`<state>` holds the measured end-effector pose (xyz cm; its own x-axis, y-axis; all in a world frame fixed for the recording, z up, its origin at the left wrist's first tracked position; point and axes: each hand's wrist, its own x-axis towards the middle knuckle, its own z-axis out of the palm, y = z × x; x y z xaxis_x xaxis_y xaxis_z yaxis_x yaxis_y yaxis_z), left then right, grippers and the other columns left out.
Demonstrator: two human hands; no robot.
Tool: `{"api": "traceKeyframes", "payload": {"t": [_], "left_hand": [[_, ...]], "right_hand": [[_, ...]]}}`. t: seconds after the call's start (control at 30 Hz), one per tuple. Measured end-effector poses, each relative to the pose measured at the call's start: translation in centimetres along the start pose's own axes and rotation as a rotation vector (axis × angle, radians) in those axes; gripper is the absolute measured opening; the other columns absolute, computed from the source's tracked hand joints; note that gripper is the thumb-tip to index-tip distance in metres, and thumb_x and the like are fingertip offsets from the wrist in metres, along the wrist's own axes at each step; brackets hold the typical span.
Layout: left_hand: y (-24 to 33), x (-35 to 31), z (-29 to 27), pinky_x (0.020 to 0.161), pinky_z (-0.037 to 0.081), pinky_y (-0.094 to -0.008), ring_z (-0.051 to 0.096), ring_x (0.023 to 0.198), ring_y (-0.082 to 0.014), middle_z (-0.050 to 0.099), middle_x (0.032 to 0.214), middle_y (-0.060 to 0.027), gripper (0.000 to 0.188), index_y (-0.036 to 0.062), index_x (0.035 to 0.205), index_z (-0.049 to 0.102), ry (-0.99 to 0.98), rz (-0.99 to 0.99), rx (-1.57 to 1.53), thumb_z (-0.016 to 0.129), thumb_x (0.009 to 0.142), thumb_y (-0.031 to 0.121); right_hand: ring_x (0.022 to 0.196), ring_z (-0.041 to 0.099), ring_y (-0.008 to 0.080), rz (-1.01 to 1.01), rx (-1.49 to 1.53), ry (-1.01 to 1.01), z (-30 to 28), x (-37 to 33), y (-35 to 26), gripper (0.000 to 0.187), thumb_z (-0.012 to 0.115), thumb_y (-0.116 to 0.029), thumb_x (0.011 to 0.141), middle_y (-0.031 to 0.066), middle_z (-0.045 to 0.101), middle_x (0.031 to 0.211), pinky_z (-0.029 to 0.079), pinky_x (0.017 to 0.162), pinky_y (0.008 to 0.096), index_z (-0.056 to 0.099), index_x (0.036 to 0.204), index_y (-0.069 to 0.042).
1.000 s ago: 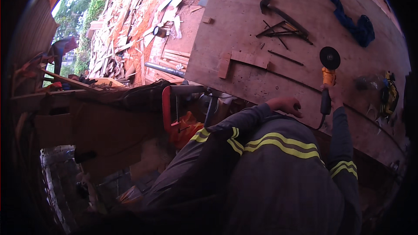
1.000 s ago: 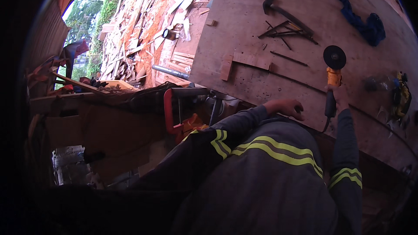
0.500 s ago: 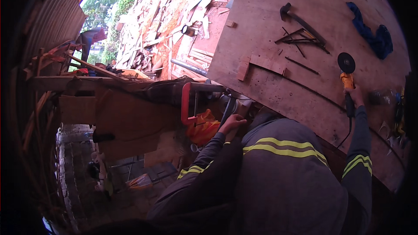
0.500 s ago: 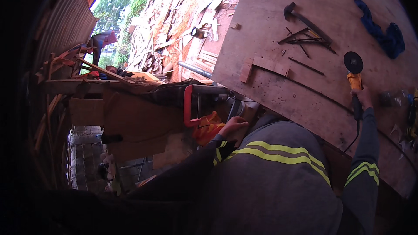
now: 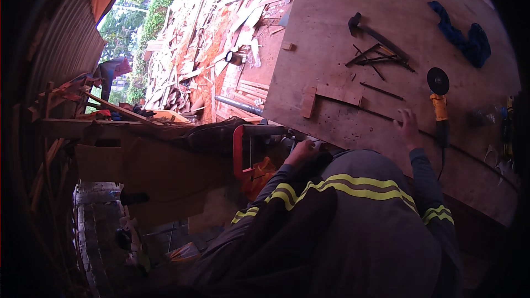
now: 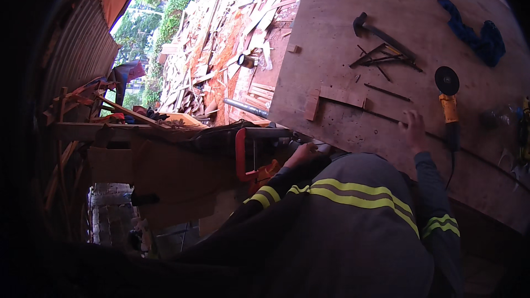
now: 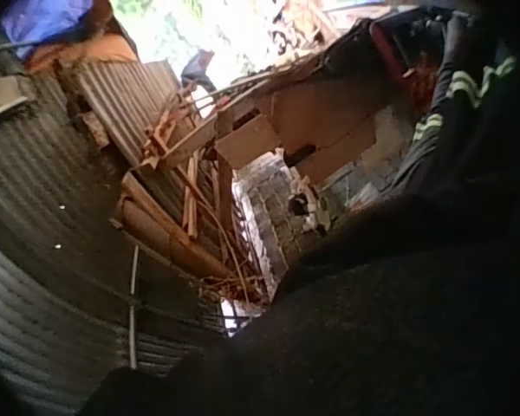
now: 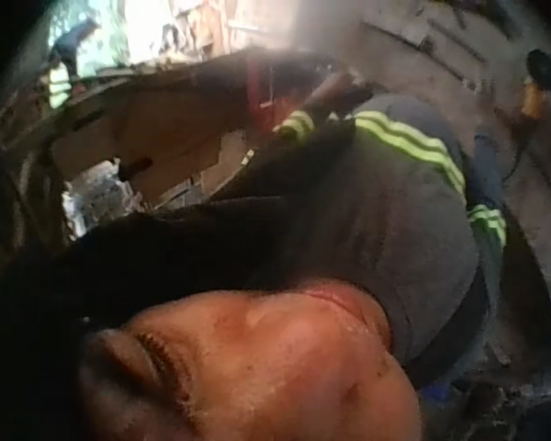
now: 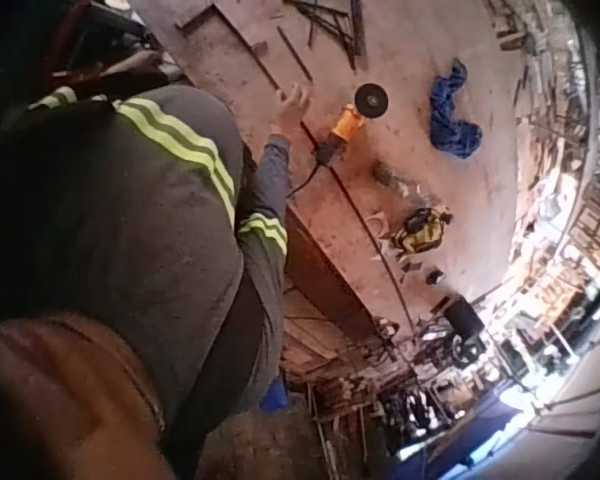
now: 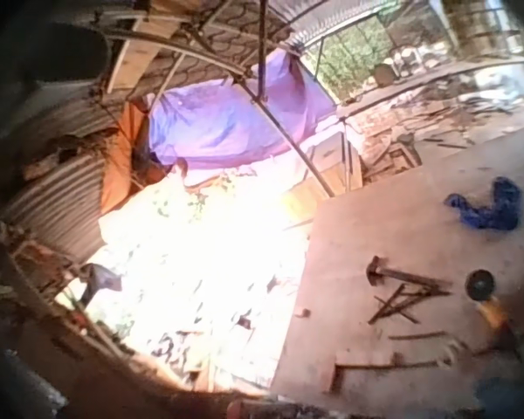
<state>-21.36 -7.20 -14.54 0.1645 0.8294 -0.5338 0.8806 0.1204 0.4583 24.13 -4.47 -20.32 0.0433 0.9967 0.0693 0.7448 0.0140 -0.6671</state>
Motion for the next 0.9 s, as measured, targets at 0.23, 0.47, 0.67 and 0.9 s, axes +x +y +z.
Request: {"api": "traceKeyframes", "payload": {"t": [0.23, 0.47, 0.67, 0.9], "left_hand": [[4.5, 5.2, -4.3, 0.086, 0.05, -0.0428, 0.062, 0.099, -0.0379, 0.065, 0.104, -0.0216, 0.04, -0.0001, 0.11, 0.059, 0.175, 0.222, 0.051, 0.068, 0.079, 0.025], [9.1, 10.0, -5.7, 0.1, 0.04, -0.0429, 0.048, 0.118, -0.0372, 0.052, 0.124, -0.0194, 0.053, 0.0018, 0.122, 0.049, 0.322, 0.521, 0.279, 0.066, 0.078, 0.026], [9.0, 13.4, -5.1, 0.099, 0.04, -0.0441, 0.05, 0.117, -0.0353, 0.055, 0.123, -0.0178, 0.043, 0.0029, 0.114, 0.057, 0.114, 0.669, 0.444, 0.061, 0.088, 0.037], [9.1, 15.5, -5.0, 0.083, 0.046, -0.0464, 0.058, 0.096, -0.0363, 0.062, 0.099, -0.0179, 0.038, 0.0032, 0.101, 0.058, -0.03, 0.672, 0.394, 0.057, 0.091, 0.04]], "right_hand": [[0.103, 0.052, 0.0337, -0.013, -0.232, -0.045, 6.2, 1.1, -0.7, 0.024, 0.063, -0.013, 0.082, 0.0133, 0.055, 0.102, 0.044, 0.089, 0.0453, 0.057, 0.104, -0.005], [0.09, 0.057, 0.0379, -0.104, -0.17, -0.05, 5.6, 0.5, -0.5, 0.015, 0.057, -0.005, 0.083, 0.0161, 0.055, 0.097, 0.047, 0.079, 0.048, 0.054, 0.097, -0.005], [0.088, 0.06, 0.0386, -0.048, 0.006, -0.108, 3.5, 0.4, -2.6, 0.013, 0.057, -0.001, 0.082, 0.0171, 0.059, 0.094, 0.049, 0.074, 0.0468, 0.056, 0.095, -0.003], [0.093, 0.06, 0.039, 0.071, 0.096, -0.23, 2.0, 0.3, -3.7, 0.014, 0.059, -0.005, 0.084, 0.0181, 0.064, 0.098, 0.049, 0.081, 0.0456, 0.058, 0.097, -0.002]]}}
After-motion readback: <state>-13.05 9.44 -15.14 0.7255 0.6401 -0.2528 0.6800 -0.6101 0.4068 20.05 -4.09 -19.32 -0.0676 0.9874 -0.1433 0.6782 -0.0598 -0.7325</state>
